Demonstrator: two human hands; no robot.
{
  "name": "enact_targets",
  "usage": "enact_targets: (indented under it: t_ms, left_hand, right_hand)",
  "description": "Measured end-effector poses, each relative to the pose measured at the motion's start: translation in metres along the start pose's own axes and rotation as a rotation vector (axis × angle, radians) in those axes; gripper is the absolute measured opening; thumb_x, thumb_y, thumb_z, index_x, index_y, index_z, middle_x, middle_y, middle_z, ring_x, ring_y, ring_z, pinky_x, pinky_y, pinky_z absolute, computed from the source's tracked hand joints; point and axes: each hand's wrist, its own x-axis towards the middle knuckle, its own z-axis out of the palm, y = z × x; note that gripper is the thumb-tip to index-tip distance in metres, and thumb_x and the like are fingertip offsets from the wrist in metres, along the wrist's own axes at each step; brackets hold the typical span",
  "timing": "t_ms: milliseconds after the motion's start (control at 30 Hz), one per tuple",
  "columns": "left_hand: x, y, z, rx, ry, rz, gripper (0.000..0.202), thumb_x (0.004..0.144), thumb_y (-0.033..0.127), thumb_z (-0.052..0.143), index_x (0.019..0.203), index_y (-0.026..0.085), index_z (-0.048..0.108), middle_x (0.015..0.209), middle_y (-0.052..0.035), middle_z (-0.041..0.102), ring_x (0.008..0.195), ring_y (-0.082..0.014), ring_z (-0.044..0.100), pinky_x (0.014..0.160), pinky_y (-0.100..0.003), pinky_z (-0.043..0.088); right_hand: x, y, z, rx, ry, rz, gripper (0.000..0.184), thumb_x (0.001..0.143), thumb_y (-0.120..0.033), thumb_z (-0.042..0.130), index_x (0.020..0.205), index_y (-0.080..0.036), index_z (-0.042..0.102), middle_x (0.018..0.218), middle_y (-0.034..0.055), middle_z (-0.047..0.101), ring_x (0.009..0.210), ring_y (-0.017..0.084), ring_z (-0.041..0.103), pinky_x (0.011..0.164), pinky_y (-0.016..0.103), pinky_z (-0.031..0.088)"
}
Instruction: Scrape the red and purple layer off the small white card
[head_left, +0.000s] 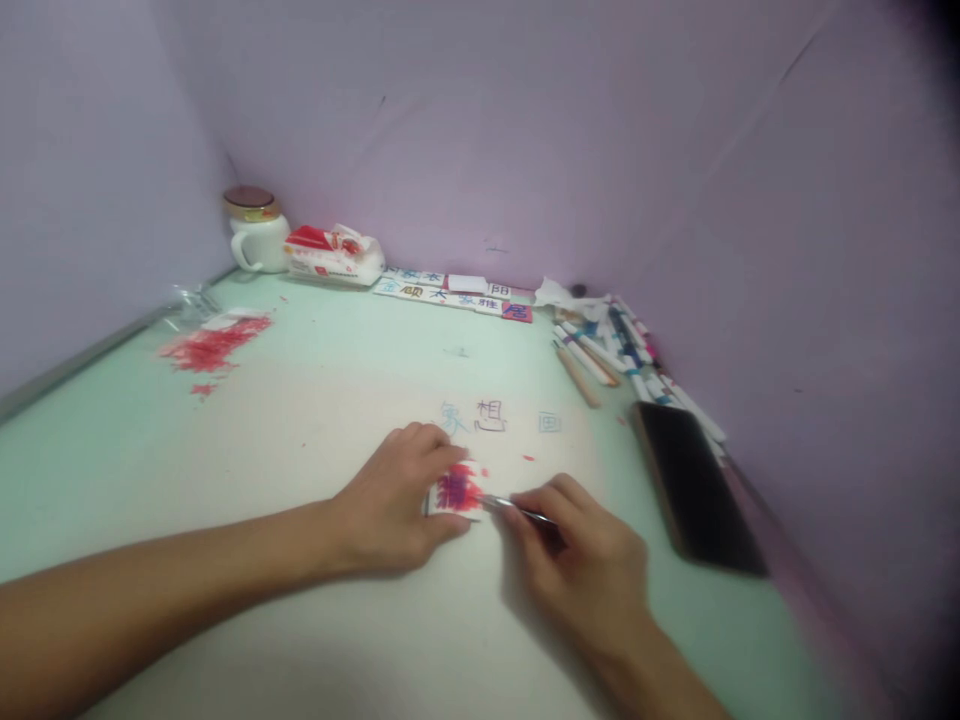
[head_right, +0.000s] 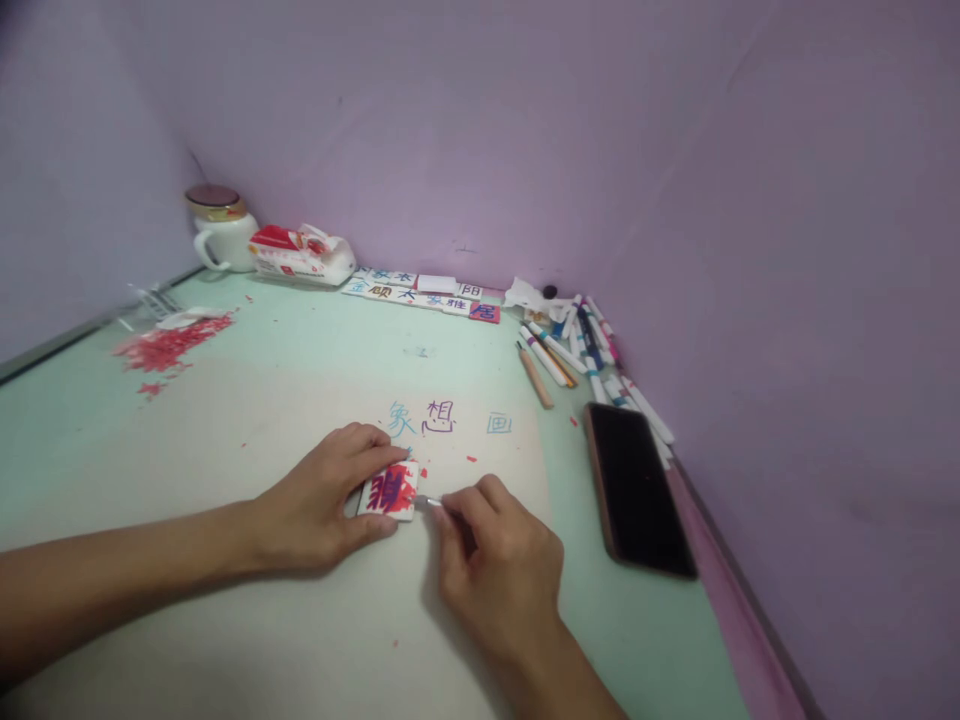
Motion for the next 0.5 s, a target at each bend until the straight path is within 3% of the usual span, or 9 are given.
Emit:
enact_targets:
  t_ms: [500]
  left_hand:
    - [0.0001,0.0009,0.0036,0.024,0.043,0.032,0.027,0.077,0.031,0.063,0.098,0.015,0.060,0.095,-0.0097,0.055,0.087,-0.0252,0.050,0.078,-0.042,0.043]
  right_hand:
    - [0.0012,0.0039,0.0043,-0.095,0.017,-0.031,0.019,0.087,-0.029,0.056,0.074,-0.022,0.068,0.064,-0.0018,0.059,0.050,0.010,0.051,0.047,0.024,0.029]
